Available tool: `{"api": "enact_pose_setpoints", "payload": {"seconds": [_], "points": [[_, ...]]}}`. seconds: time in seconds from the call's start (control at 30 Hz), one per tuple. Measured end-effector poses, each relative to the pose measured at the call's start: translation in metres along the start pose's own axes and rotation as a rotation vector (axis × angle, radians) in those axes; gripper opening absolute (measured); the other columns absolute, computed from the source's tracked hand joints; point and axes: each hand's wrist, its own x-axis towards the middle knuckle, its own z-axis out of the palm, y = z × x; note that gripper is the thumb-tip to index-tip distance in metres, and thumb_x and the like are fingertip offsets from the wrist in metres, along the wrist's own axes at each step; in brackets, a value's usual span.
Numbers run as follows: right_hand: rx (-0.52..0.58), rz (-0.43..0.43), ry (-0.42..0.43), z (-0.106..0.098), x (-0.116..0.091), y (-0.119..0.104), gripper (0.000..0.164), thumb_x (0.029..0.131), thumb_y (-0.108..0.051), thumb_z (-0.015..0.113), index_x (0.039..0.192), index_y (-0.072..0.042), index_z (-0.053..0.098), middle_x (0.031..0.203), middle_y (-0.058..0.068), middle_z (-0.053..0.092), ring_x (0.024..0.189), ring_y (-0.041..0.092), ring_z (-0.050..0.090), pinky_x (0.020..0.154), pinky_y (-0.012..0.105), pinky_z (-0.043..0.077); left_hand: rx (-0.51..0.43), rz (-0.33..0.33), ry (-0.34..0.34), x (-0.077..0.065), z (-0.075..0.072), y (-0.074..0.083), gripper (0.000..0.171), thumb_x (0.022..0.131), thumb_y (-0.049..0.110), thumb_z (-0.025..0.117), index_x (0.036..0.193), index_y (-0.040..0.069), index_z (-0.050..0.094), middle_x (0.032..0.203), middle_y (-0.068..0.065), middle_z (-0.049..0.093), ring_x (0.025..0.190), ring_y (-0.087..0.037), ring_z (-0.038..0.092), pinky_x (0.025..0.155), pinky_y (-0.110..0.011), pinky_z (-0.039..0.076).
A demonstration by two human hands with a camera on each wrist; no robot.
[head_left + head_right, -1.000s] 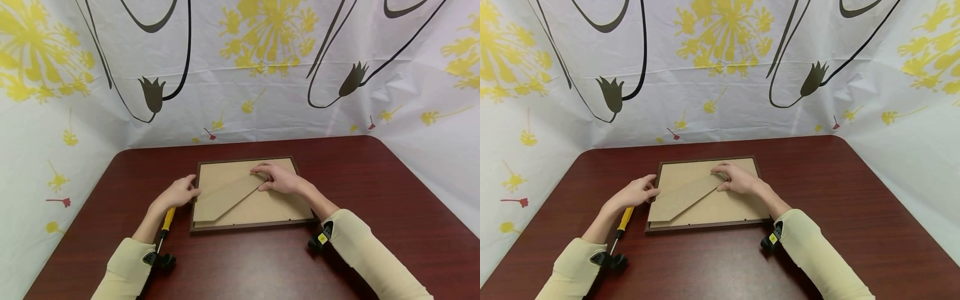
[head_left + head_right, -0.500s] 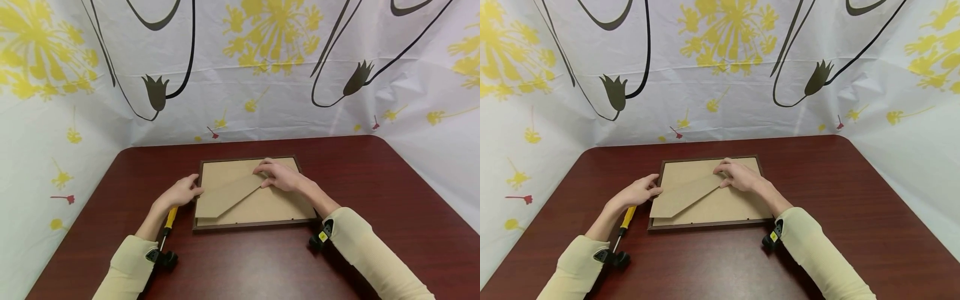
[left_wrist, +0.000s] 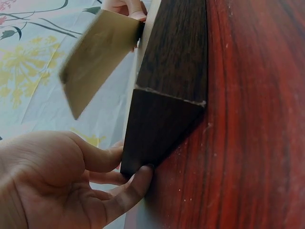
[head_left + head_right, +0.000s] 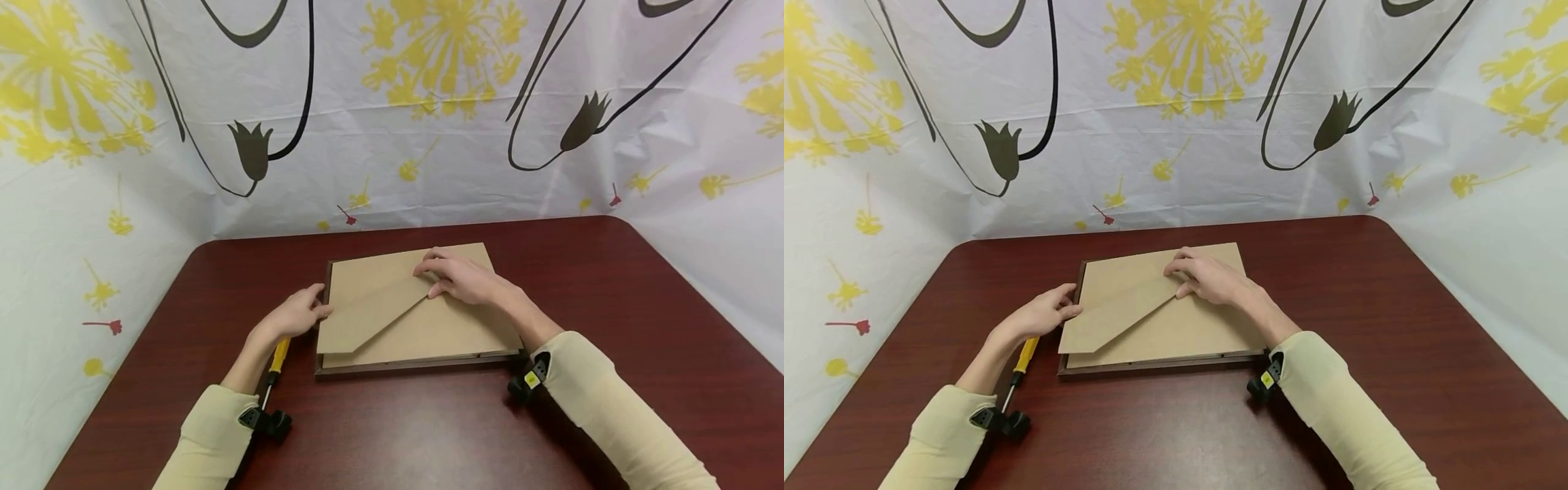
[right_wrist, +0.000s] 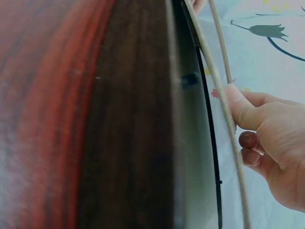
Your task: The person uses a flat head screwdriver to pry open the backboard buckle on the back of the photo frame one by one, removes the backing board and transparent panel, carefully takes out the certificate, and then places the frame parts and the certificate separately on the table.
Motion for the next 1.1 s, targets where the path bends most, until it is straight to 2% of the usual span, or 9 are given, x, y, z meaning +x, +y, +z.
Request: {"api": "enact_pose_setpoints", "payload": {"seconds": [0.17, 0.37, 0.63, 0.73, 0.9, 0.97, 1.1], "points": [[-0.021, 0.005, -0.027, -0.006, -0.001, 0.006, 0.038, 0.088, -0.014, 0.078, 0.123, -0.005, 0.068, 0.124, 0.009, 0.059, 0.108, 0.023, 0.058, 0.093, 0.041, 0.046, 0.007, 0.002, 0.015, 0.002, 0.001, 0.0, 0.062, 0.106, 0.012, 0.052, 0.152, -0.016, 0.02, 0.098, -0.016, 0.061, 0.079, -0.023, 0.055, 0.07, -0.036, 0.044], [-0.034, 0.024, -0.026, -0.007, -0.012, 0.02, 0.039, 0.086, -0.013, 0.079, 0.124, -0.006, 0.067, 0.125, 0.009, 0.06, 0.109, 0.023, 0.057, 0.093, 0.042, 0.046, 0.0, -0.012, 0.012, 0.002, 0.001, 0.002, 0.063, 0.106, 0.011, 0.052, 0.152, -0.016, 0.019, 0.101, -0.018, 0.058, 0.082, -0.024, 0.059, 0.074, -0.038, 0.046], [-0.024, 0.035, -0.023, -0.007, -0.021, 0.021, 0.041, 0.087, -0.014, 0.079, 0.125, -0.008, 0.068, 0.125, 0.009, 0.059, 0.105, 0.022, 0.057, 0.09, 0.041, 0.045, -0.025, -0.022, 0.003, 0.0, 0.0, 0.004, 0.061, 0.107, 0.01, 0.05, 0.152, -0.015, 0.018, 0.094, -0.016, 0.055, 0.076, -0.023, 0.053, 0.067, -0.035, 0.042], [-0.026, 0.072, -0.027, -0.008, -0.025, 0.019, 0.041, 0.088, -0.016, 0.079, 0.127, -0.009, 0.068, 0.125, 0.011, 0.058, 0.094, 0.02, 0.057, 0.084, 0.039, 0.045, -0.03, -0.021, 0.0, -0.001, 0.0, 0.003, 0.061, 0.107, 0.011, 0.049, 0.152, -0.015, 0.018, 0.093, -0.015, 0.053, 0.075, -0.022, 0.051, 0.066, -0.034, 0.041], [0.04, 0.205, -0.009, -0.014, -0.033, 0.015, 0.039, 0.093, -0.02, 0.076, 0.129, -0.007, 0.067, 0.127, 0.013, 0.057, 0.076, 0.016, 0.051, 0.075, 0.035, 0.045, -0.046, -0.001, -0.009, -0.002, 0.0, 0.002, 0.062, 0.107, 0.01, 0.048, 0.153, -0.016, 0.016, 0.079, -0.009, 0.048, 0.063, -0.018, 0.043, 0.061, -0.034, 0.038], [0.052, 0.25, 0.014, -0.017, -0.039, 0.014, 0.04, 0.094, -0.021, 0.075, 0.13, -0.006, 0.065, 0.126, 0.014, 0.058, 0.077, 0.016, 0.053, 0.075, 0.036, 0.045, -0.051, 0.004, -0.016, -0.002, 0.0, 0.001, 0.062, 0.106, 0.01, 0.047, 0.153, -0.016, 0.015, 0.074, -0.007, 0.045, 0.059, -0.016, 0.038, 0.06, -0.033, 0.037], [0.057, 0.293, 0.073, -0.024, -0.051, 0.012, 0.041, 0.095, -0.02, 0.073, 0.131, -0.005, 0.063, 0.119, 0.014, 0.062, 0.08, 0.017, 0.059, 0.078, 0.039, 0.048, -0.042, -0.004, -0.025, -0.003, 0.0, 0.001, 0.064, 0.106, 0.012, 0.047, 0.154, -0.015, 0.014, 0.077, -0.006, 0.043, 0.062, -0.016, 0.037, 0.063, -0.034, 0.037]]}}
